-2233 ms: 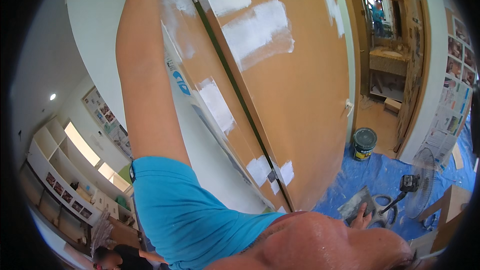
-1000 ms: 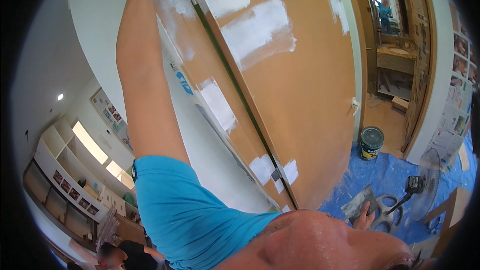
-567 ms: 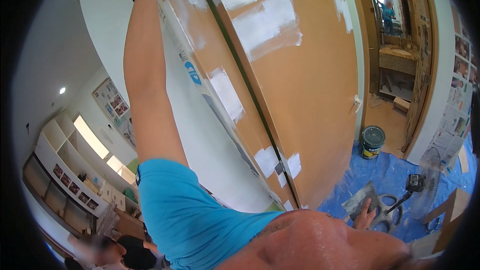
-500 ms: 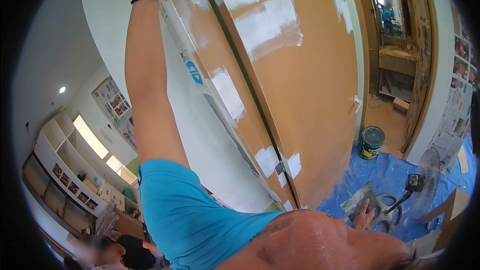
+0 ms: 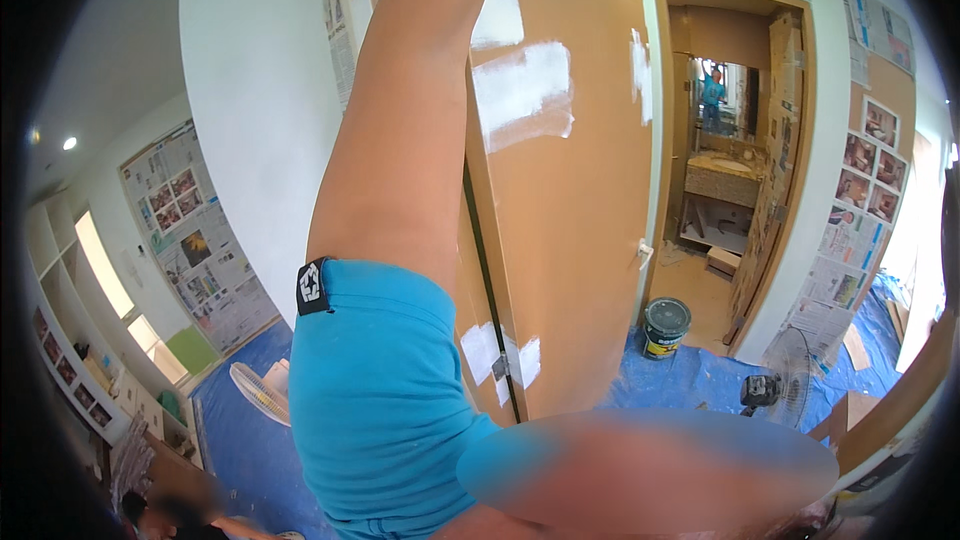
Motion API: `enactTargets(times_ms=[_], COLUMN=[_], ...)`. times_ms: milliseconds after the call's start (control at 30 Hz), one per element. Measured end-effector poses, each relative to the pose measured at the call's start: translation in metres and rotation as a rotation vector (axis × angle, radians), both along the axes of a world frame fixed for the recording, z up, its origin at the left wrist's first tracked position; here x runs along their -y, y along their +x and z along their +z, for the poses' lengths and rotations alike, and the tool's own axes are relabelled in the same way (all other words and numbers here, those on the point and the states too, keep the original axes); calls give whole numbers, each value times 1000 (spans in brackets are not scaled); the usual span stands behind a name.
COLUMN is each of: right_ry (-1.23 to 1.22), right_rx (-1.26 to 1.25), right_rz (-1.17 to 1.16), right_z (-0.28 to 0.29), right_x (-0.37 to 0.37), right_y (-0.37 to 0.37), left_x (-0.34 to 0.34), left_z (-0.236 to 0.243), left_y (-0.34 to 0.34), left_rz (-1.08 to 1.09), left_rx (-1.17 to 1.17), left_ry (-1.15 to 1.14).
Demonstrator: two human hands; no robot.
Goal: The person applies white joint compound to a vertical wall surface using a putty knife and a hawk. They repeatedly scoop compound from the hawk and spread it onto the wall in smooth strokes.
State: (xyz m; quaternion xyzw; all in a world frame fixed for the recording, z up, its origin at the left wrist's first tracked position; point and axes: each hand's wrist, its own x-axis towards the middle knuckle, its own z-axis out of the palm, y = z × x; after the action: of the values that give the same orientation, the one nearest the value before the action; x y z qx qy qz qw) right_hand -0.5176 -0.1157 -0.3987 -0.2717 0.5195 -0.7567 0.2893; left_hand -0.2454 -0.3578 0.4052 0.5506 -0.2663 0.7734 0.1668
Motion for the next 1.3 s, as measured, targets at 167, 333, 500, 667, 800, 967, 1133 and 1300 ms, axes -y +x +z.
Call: enactTargets(times_ms=[167, 333, 500, 667, 800, 967, 1133, 1300], right_ry=[20, 104, 65, 63, 112, 70, 107, 257], right_rx=[39, -38, 9, -8, 37, 52, 65, 129], right_rz=[-164, -185, -175, -148, -196, -178, -140, -315], right_z=[-11, -8, -5, -1, -2, -13, -20, -1], right_x=[-10, -13, -10, -11, -13, -20, -34, -32], right_y=[-3, -5, -6, -3, -1, -4, -11, -2], left_x=[2, -4, -16, -24, -23, -23, -28, -51], left_z=[21, 30, 17, 7, 6, 4, -7, -85], left_y=[11, 13, 7, 0, -7, -12, -27, -73], left_rz=[-25, -29, -18, 34, -12, -123, -306, -832], left_rx=[-14, -46, -126, -126, -159, -184, -241, -10], left_ry=[71, 107, 93, 118, 98, 205, 339, 204])
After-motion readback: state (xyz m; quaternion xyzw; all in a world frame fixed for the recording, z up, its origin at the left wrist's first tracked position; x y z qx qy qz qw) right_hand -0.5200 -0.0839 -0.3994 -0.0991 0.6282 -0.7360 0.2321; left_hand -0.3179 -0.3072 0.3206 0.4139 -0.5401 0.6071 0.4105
